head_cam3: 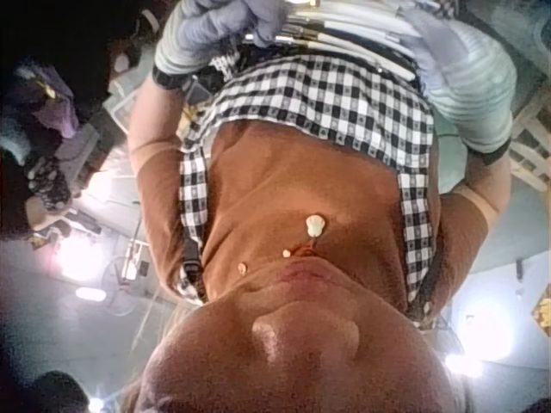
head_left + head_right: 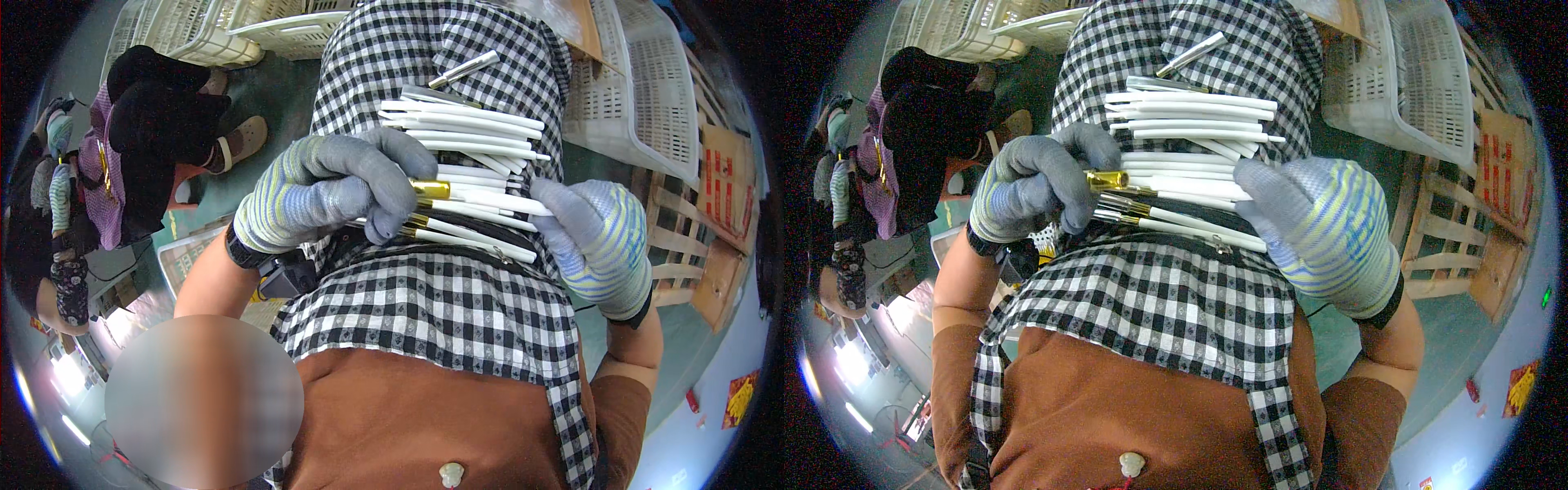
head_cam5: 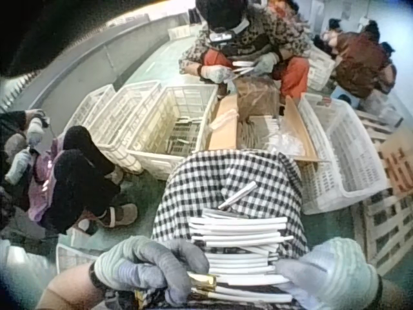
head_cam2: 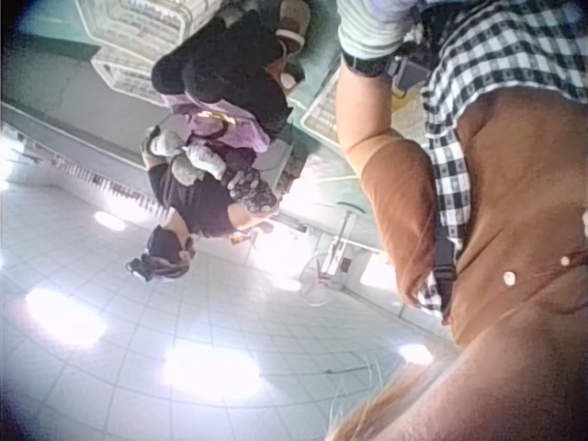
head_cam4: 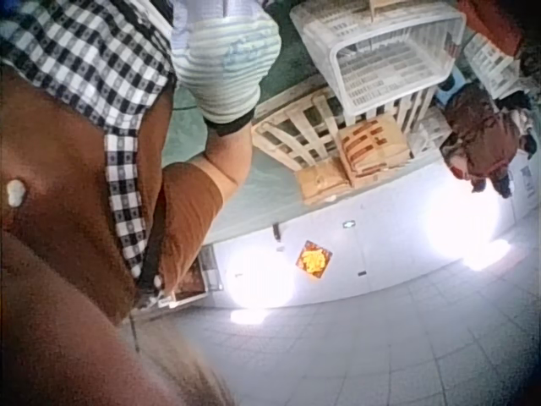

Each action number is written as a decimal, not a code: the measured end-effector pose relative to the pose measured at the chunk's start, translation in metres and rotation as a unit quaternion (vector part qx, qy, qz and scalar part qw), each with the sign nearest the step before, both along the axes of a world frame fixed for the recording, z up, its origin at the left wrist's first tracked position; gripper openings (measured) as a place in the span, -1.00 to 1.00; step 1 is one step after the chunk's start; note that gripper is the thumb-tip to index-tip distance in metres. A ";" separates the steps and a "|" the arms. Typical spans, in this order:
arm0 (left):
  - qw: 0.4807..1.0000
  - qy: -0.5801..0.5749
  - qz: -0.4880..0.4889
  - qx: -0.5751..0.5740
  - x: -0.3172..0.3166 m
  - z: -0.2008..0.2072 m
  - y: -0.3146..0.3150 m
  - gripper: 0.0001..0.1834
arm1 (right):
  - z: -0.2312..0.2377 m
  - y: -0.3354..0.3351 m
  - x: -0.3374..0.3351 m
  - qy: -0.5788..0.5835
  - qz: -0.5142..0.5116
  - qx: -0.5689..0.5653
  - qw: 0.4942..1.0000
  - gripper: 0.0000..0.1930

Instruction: Assembling small gold and white tubular components by hand in a factory setting.

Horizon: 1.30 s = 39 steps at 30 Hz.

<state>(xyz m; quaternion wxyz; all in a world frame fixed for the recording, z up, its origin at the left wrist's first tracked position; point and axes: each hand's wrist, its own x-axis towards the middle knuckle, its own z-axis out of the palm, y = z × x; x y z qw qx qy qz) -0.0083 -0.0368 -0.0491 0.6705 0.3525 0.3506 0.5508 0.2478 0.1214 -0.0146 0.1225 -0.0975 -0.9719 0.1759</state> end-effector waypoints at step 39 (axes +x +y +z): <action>0.677 0.714 0.058 0.168 -0.032 0.027 0.036 -0.75 | -0.049 -0.004 -0.028 0.016 0.028 -0.006 0.999 -0.75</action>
